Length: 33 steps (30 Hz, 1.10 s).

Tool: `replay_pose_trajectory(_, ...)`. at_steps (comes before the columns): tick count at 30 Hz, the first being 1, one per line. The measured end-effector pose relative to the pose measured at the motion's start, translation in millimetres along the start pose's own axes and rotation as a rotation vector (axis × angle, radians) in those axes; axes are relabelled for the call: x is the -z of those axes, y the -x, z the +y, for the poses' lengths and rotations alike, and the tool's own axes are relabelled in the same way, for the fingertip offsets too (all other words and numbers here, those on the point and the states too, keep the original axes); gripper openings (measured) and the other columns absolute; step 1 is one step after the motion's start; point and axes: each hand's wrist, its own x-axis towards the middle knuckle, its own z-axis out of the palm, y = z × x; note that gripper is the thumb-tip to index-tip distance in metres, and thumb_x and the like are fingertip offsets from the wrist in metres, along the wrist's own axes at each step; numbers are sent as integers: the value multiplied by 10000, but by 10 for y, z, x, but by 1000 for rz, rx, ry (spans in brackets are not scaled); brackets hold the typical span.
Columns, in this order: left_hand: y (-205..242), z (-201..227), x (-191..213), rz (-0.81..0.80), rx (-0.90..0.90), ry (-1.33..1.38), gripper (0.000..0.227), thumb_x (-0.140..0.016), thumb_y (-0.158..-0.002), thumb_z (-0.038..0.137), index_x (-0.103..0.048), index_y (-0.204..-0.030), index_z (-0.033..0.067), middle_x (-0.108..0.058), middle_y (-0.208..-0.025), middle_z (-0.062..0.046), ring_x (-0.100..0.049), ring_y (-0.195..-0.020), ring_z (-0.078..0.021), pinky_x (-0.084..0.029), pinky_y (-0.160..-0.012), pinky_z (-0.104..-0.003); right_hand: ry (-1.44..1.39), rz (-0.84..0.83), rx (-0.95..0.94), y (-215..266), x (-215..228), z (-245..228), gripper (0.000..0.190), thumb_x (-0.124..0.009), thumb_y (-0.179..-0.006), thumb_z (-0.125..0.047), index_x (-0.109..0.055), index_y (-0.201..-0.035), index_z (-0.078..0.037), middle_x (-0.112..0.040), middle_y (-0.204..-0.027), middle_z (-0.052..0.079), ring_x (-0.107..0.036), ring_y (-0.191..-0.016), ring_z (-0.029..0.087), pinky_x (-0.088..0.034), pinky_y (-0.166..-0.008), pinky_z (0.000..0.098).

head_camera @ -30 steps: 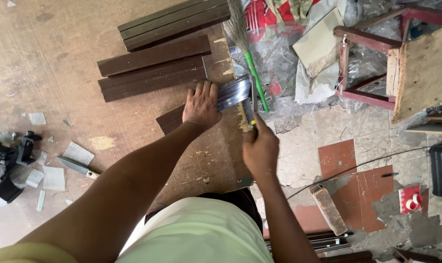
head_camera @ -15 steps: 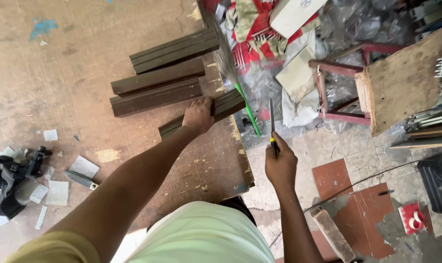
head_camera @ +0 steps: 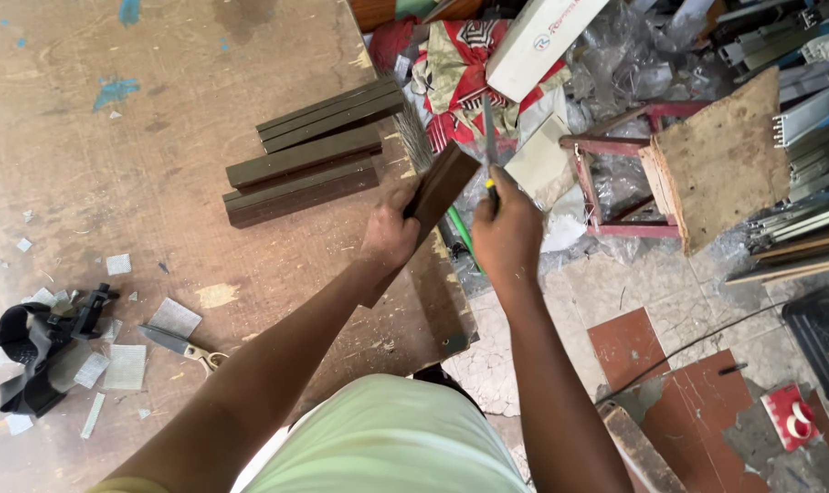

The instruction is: The person uses a metal file to smooth the edges of several dark rectangular metal bars on a wooden workbench. They repeatedly pick up a bar, file its edges, and place it back on the table, handling the items one at a time.

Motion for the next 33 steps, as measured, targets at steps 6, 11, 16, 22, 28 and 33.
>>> replay_pose_trajectory(6,28,81,114,65,-142,-74,689,-521,-769,-4,-511,-1455,53,-547,-1434,-291,-574,-1280,-481,-460,-1121,-476,-7,-24,61,679,295,-211,452,-619,-929,-58,-648,-1380,-37,-722,-980,232,-728,-848,343,-563,-747,429)
replay_pose_trajectory(11,199,214,215,-120,-44,-186,801,-554,-747,11,-450,-1532,134,-563,-1330,-237,-577,-1221,-425,-490,-1073,-493,-139,-23,-84,186,221,163,429,-622,-942,-62,-644,-1370,-29,-754,-1084,188,-745,-906,250,-577,-812,355)
replay_pose_trajectory(16,319,-180,279,-212,-19,-500,776,-645,-756,66,-436,-1500,140,-582,-1251,-207,-551,-1201,-375,-479,-1039,-516,-204,-28,-146,601,358,618,400,-630,-958,-78,-661,-1351,-14,-746,-1149,184,-729,-979,197,-556,-840,327)
replay_pose_trajectory(22,420,-947,264,-298,-57,-777,735,-701,-826,133,-395,-1493,172,-589,-1210,-183,-557,-1177,-360,-445,-1021,-524,-209,-193,-514,1069,216,815,435,-648,-921,-109,-686,-1354,-88,-777,-1039,165,-707,-876,201,-543,-801,324)
replay_pose_trajectory(28,467,-1291,306,-258,-82,-820,782,-752,-764,113,-414,-1468,159,-568,-1282,-164,-532,-1248,-354,-421,-1054,-544,-298,-195,-490,1206,114,995,427,-664,-914,-93,-684,-1341,-94,-766,-1075,109,-704,-927,141,-542,-834,292)
replay_pose_trajectory(33,41,-1268,571,-159,-141,-883,767,-791,-723,123,-466,-1417,137,-493,-1429,-185,-489,-1295,-364,-384,-1065,-560,-212,-202,-625,1101,150,1009,446,-661,-923,-99,-686,-1367,-137,-771,-1016,109,-668,-826,153,-526,-736,310)
